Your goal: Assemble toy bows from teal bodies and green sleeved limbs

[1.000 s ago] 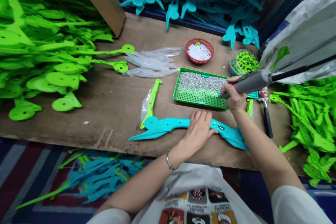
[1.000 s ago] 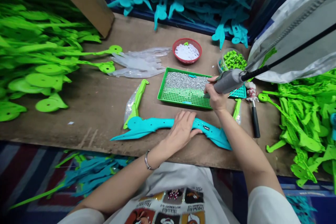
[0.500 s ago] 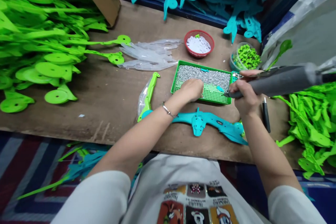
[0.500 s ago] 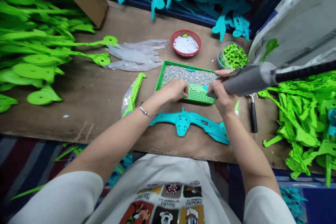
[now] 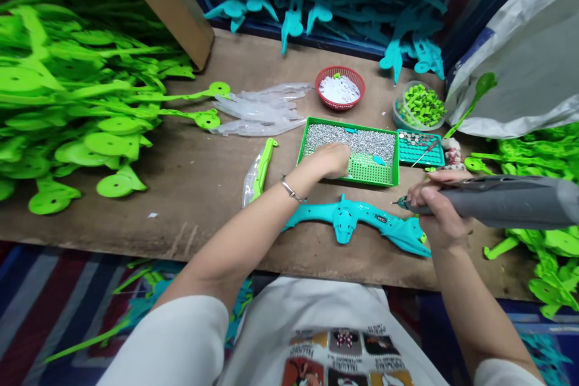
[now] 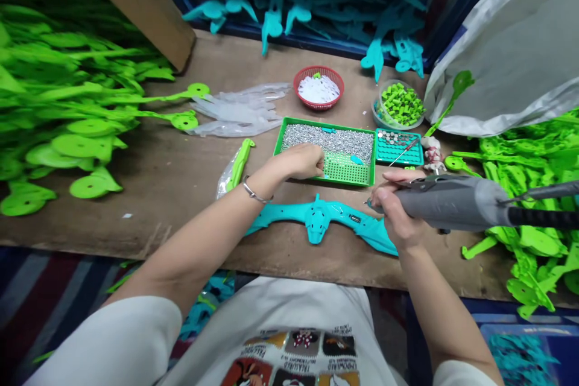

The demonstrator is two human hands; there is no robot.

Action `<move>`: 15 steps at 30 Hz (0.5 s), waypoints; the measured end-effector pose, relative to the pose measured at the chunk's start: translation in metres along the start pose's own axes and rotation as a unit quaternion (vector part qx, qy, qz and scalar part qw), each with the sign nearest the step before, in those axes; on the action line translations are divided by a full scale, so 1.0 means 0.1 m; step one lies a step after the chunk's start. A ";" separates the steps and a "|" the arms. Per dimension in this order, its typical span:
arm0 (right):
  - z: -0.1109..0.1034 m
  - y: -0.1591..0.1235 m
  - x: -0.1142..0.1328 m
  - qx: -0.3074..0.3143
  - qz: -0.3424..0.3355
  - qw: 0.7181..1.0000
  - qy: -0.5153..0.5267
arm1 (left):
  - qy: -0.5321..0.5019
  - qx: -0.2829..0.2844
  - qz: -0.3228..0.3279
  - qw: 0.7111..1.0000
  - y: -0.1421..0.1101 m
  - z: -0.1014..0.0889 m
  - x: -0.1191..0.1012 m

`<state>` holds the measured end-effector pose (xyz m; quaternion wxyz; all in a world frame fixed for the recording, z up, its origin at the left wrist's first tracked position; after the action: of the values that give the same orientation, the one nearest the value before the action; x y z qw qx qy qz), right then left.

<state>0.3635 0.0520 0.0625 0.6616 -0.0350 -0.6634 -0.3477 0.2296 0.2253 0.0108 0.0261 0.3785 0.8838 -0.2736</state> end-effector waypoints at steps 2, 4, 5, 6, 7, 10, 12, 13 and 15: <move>0.01 -0.01 -0.01 -0.003 0.001 1.000 0.004 | 0.002 0.005 0.001 1.000 0.01 -0.01 0.01; 0.01 -0.01 0.00 -0.006 -0.003 1.000 0.008 | 0.005 0.004 -0.001 1.000 0.02 0.00 0.02; 0.01 0.00 0.00 -0.007 -0.004 1.000 0.008 | 0.006 0.002 -0.002 1.000 0.03 0.00 0.02; 0.00 0.00 0.01 -0.010 -0.004 1.000 0.005 | 0.006 0.002 0.000 1.000 0.04 0.01 0.02; 0.00 0.00 0.01 -0.012 -0.003 1.000 0.001 | 0.005 0.002 0.002 1.000 0.04 0.02 0.03; -0.04 -0.01 0.01 -0.019 -0.004 1.000 -0.006 | -0.007 0.010 0.016 1.000 0.05 0.08 0.08; -0.07 -0.02 0.02 -0.021 -0.004 1.000 -0.012 | -0.021 -0.015 0.025 0.999 0.01 0.09 0.10; -0.08 -0.04 0.02 -0.021 -0.002 1.000 -0.018 | -0.029 -0.043 0.034 0.998 -0.02 0.08 0.09; -0.12 -0.07 0.03 -0.024 0.002 0.999 -0.035 | -0.044 -0.122 0.061 0.990 -0.15 0.06 0.02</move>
<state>0.3698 0.0398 0.0608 0.6376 -0.0647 -0.6777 -0.3606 0.2173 0.2148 0.0118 0.1275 0.4130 0.8840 -0.1782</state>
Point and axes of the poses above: each hand's wrist, its own y-axis towards the middle knuckle, its own z-axis out of the palm, x = y × z, the point moved 6 cm from there along y, towards the middle knuckle, and after that the axes turned 4 degrees about -z, right-handed, at the moved point
